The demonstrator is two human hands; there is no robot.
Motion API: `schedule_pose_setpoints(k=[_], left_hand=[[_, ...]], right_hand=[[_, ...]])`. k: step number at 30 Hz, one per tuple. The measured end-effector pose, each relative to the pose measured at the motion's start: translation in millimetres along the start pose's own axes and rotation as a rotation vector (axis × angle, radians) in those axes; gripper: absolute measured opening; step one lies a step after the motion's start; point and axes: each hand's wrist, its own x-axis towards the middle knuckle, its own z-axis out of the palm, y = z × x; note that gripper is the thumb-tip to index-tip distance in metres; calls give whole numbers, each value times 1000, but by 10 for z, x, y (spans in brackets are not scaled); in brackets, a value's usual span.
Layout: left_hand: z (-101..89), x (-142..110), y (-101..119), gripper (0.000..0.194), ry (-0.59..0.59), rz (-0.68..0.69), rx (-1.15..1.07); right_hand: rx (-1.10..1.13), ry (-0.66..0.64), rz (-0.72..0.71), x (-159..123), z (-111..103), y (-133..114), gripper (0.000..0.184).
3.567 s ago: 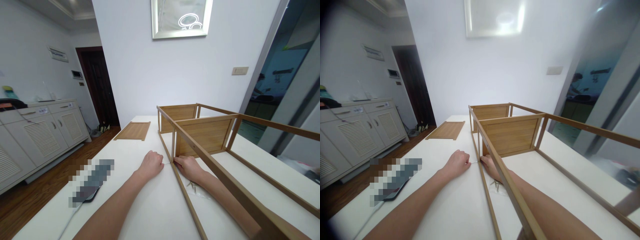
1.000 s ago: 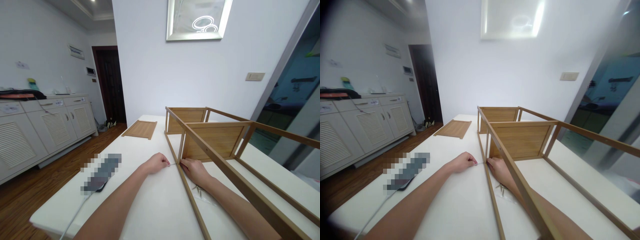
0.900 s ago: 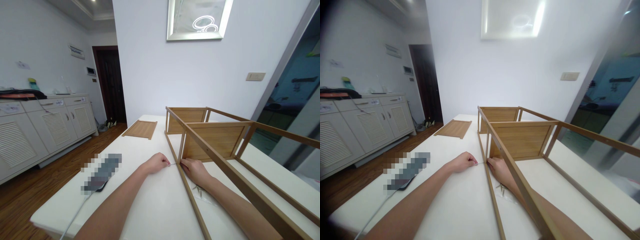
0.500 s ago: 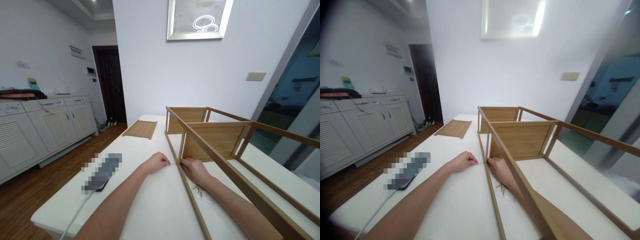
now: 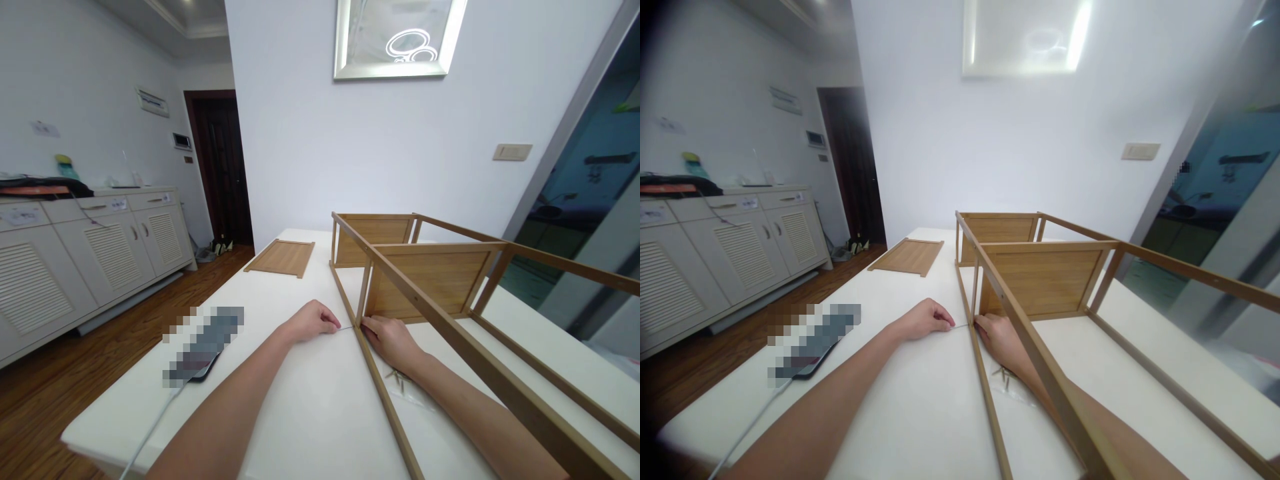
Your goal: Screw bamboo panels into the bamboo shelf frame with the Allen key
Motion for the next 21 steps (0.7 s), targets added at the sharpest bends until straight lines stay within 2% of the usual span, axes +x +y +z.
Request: schedule_pose_setpoints(k=[6,21], left_hand=[[16,25,-4,29,-20,-11,33],[55,40,33,26,42,-18,88]], right_hand=[[0,-2,5,1,-5,-4,31],[4,5,6,-6,-6,3,29]])
